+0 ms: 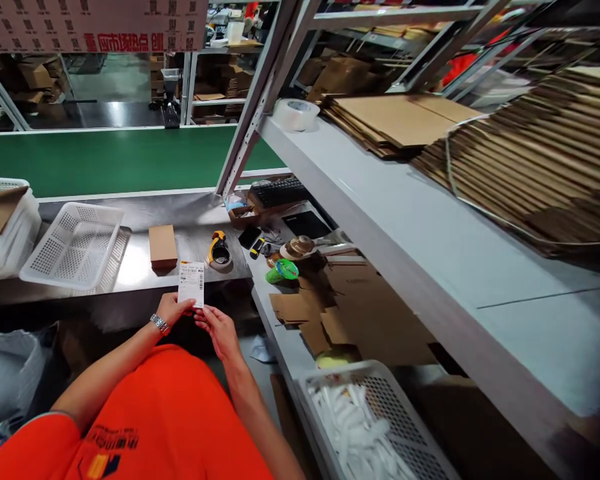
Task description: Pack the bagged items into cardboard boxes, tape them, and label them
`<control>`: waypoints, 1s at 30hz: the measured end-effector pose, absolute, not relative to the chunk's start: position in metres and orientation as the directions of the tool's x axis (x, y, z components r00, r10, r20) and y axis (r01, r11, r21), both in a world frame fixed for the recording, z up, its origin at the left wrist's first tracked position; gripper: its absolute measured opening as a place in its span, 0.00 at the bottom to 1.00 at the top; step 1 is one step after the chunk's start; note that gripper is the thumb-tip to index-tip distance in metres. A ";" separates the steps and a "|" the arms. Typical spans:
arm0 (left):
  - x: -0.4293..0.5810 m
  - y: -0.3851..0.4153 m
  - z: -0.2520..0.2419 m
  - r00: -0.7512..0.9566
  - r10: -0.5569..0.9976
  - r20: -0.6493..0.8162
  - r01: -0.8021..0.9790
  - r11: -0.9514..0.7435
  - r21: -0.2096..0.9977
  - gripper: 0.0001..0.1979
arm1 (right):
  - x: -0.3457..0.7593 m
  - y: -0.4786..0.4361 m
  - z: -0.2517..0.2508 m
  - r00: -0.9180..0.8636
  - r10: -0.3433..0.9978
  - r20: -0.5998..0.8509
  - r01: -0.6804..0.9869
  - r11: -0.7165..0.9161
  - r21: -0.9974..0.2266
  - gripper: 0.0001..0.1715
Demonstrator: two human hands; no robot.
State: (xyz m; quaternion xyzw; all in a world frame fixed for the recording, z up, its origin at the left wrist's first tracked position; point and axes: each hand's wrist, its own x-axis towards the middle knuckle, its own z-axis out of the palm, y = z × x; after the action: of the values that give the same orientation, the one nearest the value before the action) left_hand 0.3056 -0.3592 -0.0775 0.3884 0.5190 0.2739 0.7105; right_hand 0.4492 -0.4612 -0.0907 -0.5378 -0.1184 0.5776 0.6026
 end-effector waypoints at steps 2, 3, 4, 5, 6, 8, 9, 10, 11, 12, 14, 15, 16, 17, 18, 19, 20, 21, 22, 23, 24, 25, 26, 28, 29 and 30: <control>0.305 -0.360 -0.078 0.305 0.793 -0.527 0.007 0.552 0.834 0.21 | 0.448 -0.461 -0.090 0.302 0.823 -0.481 -0.572 -0.247 -0.782 0.35; 0.304 -0.361 -0.078 0.303 0.792 -0.530 0.004 0.555 0.832 0.21 | 0.448 -0.461 -0.090 0.305 0.821 -0.482 -0.571 -0.247 -0.783 0.35; 0.304 -0.362 -0.078 0.302 0.791 -0.532 0.001 0.558 0.830 0.22 | 0.448 -0.460 -0.089 0.307 0.821 -0.482 -0.569 -0.248 -0.784 0.35; 0.304 -0.363 -0.077 0.301 0.791 -0.532 -0.002 0.559 0.829 0.23 | 0.448 -0.460 -0.089 0.307 0.821 -0.482 -0.566 -0.250 -0.785 0.35; 0.304 -0.363 -0.077 0.299 0.792 -0.533 -0.005 0.560 0.829 0.24 | 0.448 -0.461 -0.089 0.305 0.821 -0.482 -0.565 -0.252 -0.786 0.35; 0.304 -0.365 -0.075 0.290 0.791 -0.538 -0.007 0.564 0.826 0.25 | 0.449 -0.461 -0.090 0.298 0.824 -0.482 -0.563 -0.256 -0.786 0.34; 0.305 -0.366 -0.075 0.285 0.791 -0.541 -0.006 0.566 0.824 0.25 | 0.450 -0.462 -0.090 0.296 0.826 -0.480 -0.560 -0.257 -0.788 0.34; 0.306 -0.366 -0.074 0.280 0.790 -0.545 -0.005 0.569 0.822 0.25 | 0.451 -0.462 -0.091 0.297 0.826 -0.479 -0.557 -0.258 -0.790 0.34; 0.307 -0.366 -0.073 0.278 0.789 -0.547 -0.001 0.570 0.822 0.24 | 0.452 -0.463 -0.091 0.301 0.825 -0.478 -0.553 -0.257 -0.793 0.34; 0.308 -0.366 -0.072 0.281 0.788 -0.548 0.008 0.569 0.822 0.24 | 0.452 -0.463 -0.092 0.309 0.823 -0.477 -0.549 -0.255 -0.796 0.34; 0.310 -0.367 -0.072 0.302 0.780 -0.548 0.057 0.559 0.827 0.24 | 0.454 -0.464 -0.094 0.330 0.815 -0.476 -0.541 -0.249 -0.803 0.34; 0.311 -0.368 -0.072 0.314 0.776 -0.546 0.100 0.545 0.832 0.24 | 0.455 -0.465 -0.095 0.341 0.811 -0.475 -0.536 -0.248 -0.807 0.34; 0.312 -0.368 -0.073 0.313 0.784 -0.536 0.150 0.516 0.843 0.25 | 0.456 -0.465 -0.096 0.353 0.807 -0.473 -0.528 -0.246 -0.813 0.34; 0.313 -0.370 -0.073 0.292 0.811 -0.507 0.204 0.466 0.861 0.27 | 0.457 -0.466 -0.097 0.364 0.805 -0.469 -0.517 -0.244 -0.820 0.34; 0.313 -0.371 -0.074 0.254 0.856 -0.450 0.257 0.389 0.885 0.30 | 0.458 -0.468 -0.098 0.375 0.804 -0.461 -0.504 -0.240 -0.829 0.34; 0.313 -0.371 -0.075 0.219 0.906 -0.362 0.305 0.288 0.908 0.34 | 0.459 -0.469 -0.100 0.390 0.803 -0.451 -0.490 -0.234 -0.840 0.33; 0.313 -0.372 -0.075 0.206 0.945 -0.255 0.342 0.174 0.923 0.37 | 0.461 -0.469 -0.102 0.405 0.801 -0.440 -0.476 -0.226 -0.850 0.33; 0.313 -0.372 -0.075 0.234 0.960 -0.156 0.363 0.062 0.930 0.36 | 0.462 -0.470 -0.103 0.420 0.800 -0.428 -0.461 -0.218 -0.860 0.33; 0.314 -0.371 -0.074 0.308 0.947 -0.091 0.368 -0.030 0.929 0.33 | 0.463 -0.471 -0.105 0.428 0.802 -0.416 -0.445 -0.213 -0.870 0.33; 0.314 -0.371 -0.072 0.416 0.907 -0.070 0.361 -0.094 0.928 0.27 | 0.464 -0.473 -0.107 0.429 0.809 -0.402 -0.428 -0.211 -0.879 0.32; 0.316 -0.370 -0.070 0.528 0.845 -0.087 0.354 -0.126 0.927 0.22 | 0.464 -0.474 -0.109 0.424 0.818 -0.387 -0.410 -0.208 -0.888 0.32; 0.318 -0.370 -0.067 0.616 0.778 -0.127 0.359 -0.133 0.924 0.19 | 0.465 -0.477 -0.110 0.416 0.831 -0.371 -0.393 -0.203 -0.897 0.31; 0.320 -0.370 -0.064 0.668 0.722 -0.178 0.382 -0.127 0.916 0.19 | 0.465 -0.480 -0.111 0.405 0.842 -0.356 -0.380 -0.199 -0.903 0.30; 0.327 -0.370 -0.059 0.683 0.678 -0.273 0.440 -0.084 0.894 0.23 | 0.466 -0.488 -0.110 0.379 0.858 -0.346 -0.384 -0.195 -0.903 0.28; 0.330 -0.370 -0.058 0.660 0.684 -0.311 0.455 -0.033 0.890 0.25 | 0.468 -0.494 -0.109 0.367 0.861 -0.351 -0.416 -0.186 -0.890 0.26; 0.332 -0.370 -0.057 0.627 0.697 -0.348 0.448 0.043 0.893 0.26 | 0.473 -0.501 -0.107 0.366 0.860 -0.356 -0.467 -0.162 -0.869 0.25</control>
State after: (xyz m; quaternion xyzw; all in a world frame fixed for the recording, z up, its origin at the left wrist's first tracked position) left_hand 0.3324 -0.3699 -0.0572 0.6837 0.4189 0.1058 0.5881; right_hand 0.4726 -0.5006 -0.1069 -0.5444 -0.1803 0.5333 0.6218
